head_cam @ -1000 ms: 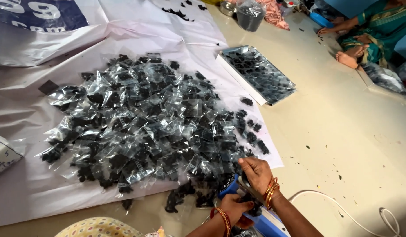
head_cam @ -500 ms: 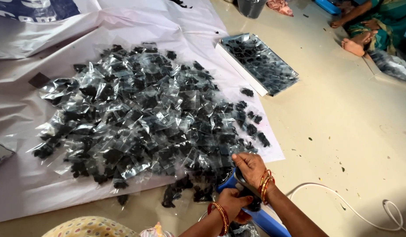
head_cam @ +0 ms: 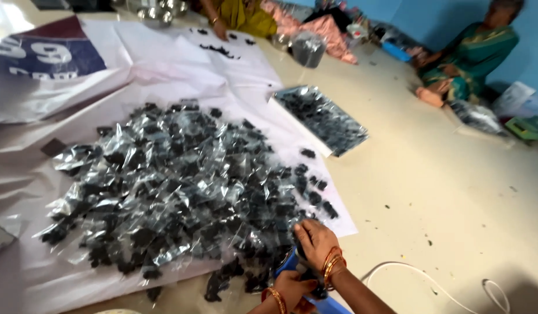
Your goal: The recorder is placing small black items into plastic bags and sealing them using a heat sealer machine.
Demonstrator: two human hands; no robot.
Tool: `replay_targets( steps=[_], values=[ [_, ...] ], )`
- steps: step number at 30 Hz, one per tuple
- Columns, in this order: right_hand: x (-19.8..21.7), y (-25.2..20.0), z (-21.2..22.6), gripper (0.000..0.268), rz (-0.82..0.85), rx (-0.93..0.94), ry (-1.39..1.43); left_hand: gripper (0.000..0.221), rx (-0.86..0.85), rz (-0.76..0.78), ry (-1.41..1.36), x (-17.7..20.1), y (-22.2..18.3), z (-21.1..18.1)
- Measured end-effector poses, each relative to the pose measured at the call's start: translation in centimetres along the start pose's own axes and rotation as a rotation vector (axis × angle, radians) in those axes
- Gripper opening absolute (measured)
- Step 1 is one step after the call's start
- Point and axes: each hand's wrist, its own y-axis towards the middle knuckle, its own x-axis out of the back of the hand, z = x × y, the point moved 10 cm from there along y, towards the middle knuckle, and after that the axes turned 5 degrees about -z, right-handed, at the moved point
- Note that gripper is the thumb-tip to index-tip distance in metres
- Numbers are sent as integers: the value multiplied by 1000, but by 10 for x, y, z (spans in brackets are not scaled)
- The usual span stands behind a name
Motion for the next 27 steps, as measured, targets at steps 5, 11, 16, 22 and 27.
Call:
replay_targets(
  steps=[5, 11, 16, 22, 27],
  values=[
    [98, -38, -5, 21, -598, -66, 89, 33, -28, -31, 69, 14, -1, 7],
    [55, -211, -133, 18, -762, -618, 151, 34, 152, 24, 155, -8, -75, -22],
    [-42, -240, -200, 21, -394, -652, 467, 32, 109, 198, 419, -15, -84, -7],
    [-62, -220, -136, 22, -138, -710, 888, 27, -408, 42, 829, -25, -123, -83],
    [-63, -232, -122, 18, -96, -891, 930, 16, -571, -86, 1052, -17, -155, -156]
  ],
)
